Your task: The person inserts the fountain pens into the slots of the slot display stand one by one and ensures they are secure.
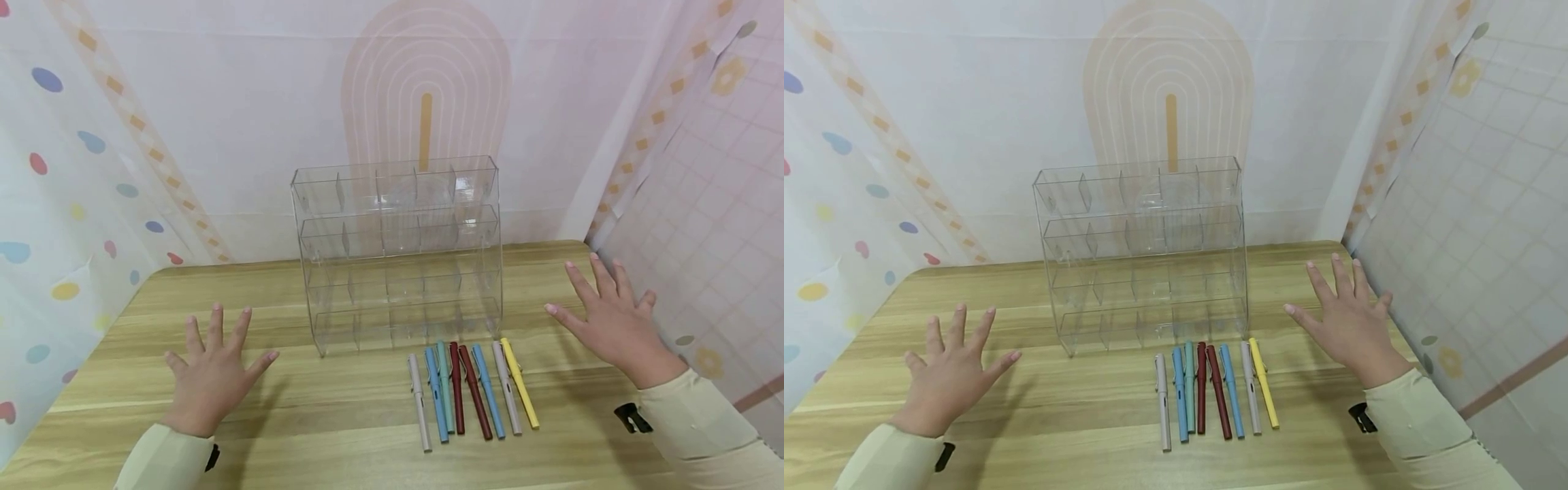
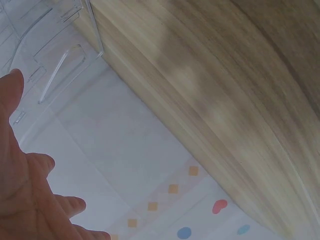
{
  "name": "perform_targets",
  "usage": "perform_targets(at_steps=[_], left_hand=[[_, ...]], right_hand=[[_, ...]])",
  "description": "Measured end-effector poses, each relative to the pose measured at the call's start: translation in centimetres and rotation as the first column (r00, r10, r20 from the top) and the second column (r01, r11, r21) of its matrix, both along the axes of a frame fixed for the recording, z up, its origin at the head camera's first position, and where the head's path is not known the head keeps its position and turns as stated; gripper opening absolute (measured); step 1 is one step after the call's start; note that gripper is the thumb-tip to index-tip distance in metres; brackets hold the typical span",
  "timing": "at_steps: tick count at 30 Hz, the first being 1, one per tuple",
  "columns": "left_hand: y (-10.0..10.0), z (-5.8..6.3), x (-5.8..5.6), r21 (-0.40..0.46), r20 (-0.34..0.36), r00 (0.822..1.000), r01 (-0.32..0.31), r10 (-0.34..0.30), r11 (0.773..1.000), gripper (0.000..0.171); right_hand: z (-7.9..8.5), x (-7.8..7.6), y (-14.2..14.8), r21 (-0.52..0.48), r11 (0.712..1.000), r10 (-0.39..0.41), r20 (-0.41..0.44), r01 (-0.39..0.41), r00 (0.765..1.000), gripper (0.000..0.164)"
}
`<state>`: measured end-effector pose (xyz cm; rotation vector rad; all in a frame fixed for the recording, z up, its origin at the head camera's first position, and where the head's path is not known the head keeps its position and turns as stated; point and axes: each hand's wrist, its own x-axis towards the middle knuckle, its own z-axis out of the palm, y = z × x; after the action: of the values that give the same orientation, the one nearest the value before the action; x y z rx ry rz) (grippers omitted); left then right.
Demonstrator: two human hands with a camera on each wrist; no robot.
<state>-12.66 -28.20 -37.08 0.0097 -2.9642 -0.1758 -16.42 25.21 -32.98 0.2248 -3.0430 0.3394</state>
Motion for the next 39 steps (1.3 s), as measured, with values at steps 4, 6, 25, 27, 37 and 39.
perform_targets(at_steps=[4, 6, 25, 27, 37, 39], left_hand=[[0.0, 0.1, 0.0, 0.007, 0.007, 1.0, -0.002, 0.002, 1.0, 0.085], [0.1, 0.1, 0.0, 0.008, 0.007, 1.0, -0.003, 0.003, 1.0, 0.085], [0.4, 0.2, -0.2, 0.008, -0.015, 1.0, -0.004, 0.004, 1.0, 0.084], [0.4, 0.3, -0.3, 0.014, -0.015, 1.0, -0.003, 0.004, 1.0, 0.085], [1.6, 0.2, -1.0, 0.097, -0.079, 0.997, -0.005, 0.012, 0.995, 0.08], [1.9, 0.1, -1.1, 0.136, -0.112, 0.994, 0.016, -0.001, 0.991, 0.078]], right_hand=[[-0.1, -0.1, -0.1, 0.002, 1.0, 0.005, 0.003, -0.005, 1.0, 0.087], [-0.1, -0.1, -0.1, 0.004, 1.0, 0.007, 0.004, -0.007, 1.0, 0.087], [-0.3, -0.2, -0.9, 0.028, 0.999, 0.019, -0.007, -0.019, 1.0, 0.085], [-0.4, -0.2, -1.0, 0.023, 1.0, 0.02, -0.01, -0.02, 1.0, 0.085], [-0.9, -0.3, -1.8, -0.037, 0.999, 0.026, -0.009, -0.026, 1.0, 0.085], [-1.1, -0.3, -2.1, -0.048, 0.998, 0.029, 0.001, -0.029, 1.0, 0.086]])
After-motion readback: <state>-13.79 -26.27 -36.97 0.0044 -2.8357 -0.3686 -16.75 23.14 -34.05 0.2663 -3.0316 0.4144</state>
